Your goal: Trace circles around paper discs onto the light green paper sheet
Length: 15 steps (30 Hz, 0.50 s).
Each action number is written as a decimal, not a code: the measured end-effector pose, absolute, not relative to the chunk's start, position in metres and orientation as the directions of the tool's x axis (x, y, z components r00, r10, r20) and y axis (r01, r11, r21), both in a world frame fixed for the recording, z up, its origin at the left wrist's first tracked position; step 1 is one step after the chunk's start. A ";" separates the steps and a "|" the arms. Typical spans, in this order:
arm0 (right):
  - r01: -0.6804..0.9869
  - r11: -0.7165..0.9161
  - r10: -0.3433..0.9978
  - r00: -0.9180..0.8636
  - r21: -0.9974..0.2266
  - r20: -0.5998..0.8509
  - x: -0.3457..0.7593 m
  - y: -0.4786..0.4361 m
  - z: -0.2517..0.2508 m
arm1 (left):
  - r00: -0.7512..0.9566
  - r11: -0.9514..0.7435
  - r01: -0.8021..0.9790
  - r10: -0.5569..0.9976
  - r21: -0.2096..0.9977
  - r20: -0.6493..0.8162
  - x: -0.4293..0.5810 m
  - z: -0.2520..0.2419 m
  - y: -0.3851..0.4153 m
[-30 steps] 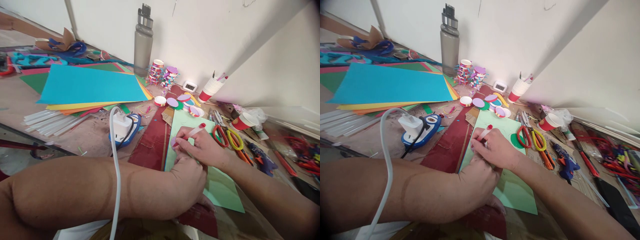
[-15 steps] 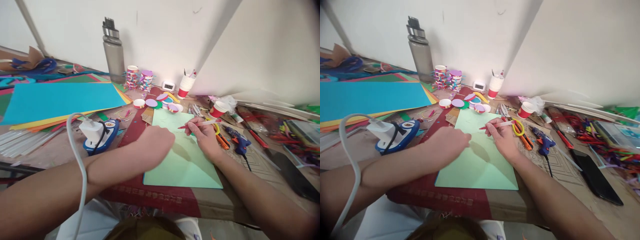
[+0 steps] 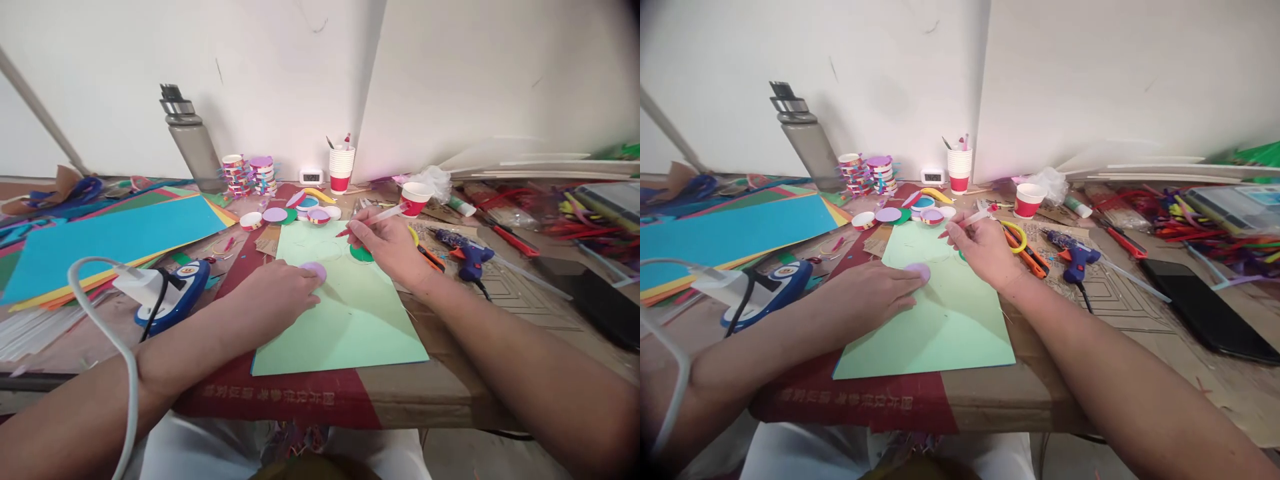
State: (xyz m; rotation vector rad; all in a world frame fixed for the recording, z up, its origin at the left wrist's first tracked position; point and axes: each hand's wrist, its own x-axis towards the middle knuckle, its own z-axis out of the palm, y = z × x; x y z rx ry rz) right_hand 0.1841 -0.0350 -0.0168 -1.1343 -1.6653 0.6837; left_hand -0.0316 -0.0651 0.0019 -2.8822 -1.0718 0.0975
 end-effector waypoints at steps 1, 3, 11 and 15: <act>0.382 0.425 0.903 -0.116 -0.821 0.413 0.184 -0.035 -0.016 | 0.769 -0.769 0.636 0.638 -0.064 -0.035 -0.031 0.000 -0.064; 0.401 0.451 0.891 -0.151 -0.797 0.428 0.182 -0.036 -0.016 | 0.789 -0.791 0.611 0.611 -0.011 -0.059 -0.031 -0.003 -0.060; 0.431 0.464 0.885 -0.183 -0.774 0.428 0.181 -0.039 -0.015 | 0.822 -0.790 0.566 0.562 0.236 -0.088 -0.040 0.009 -0.044; 0.434 0.467 0.883 -0.190 -0.770 0.429 0.180 -0.041 -0.014 | 0.782 -0.720 0.603 0.618 0.343 -0.078 -0.041 0.015 -0.040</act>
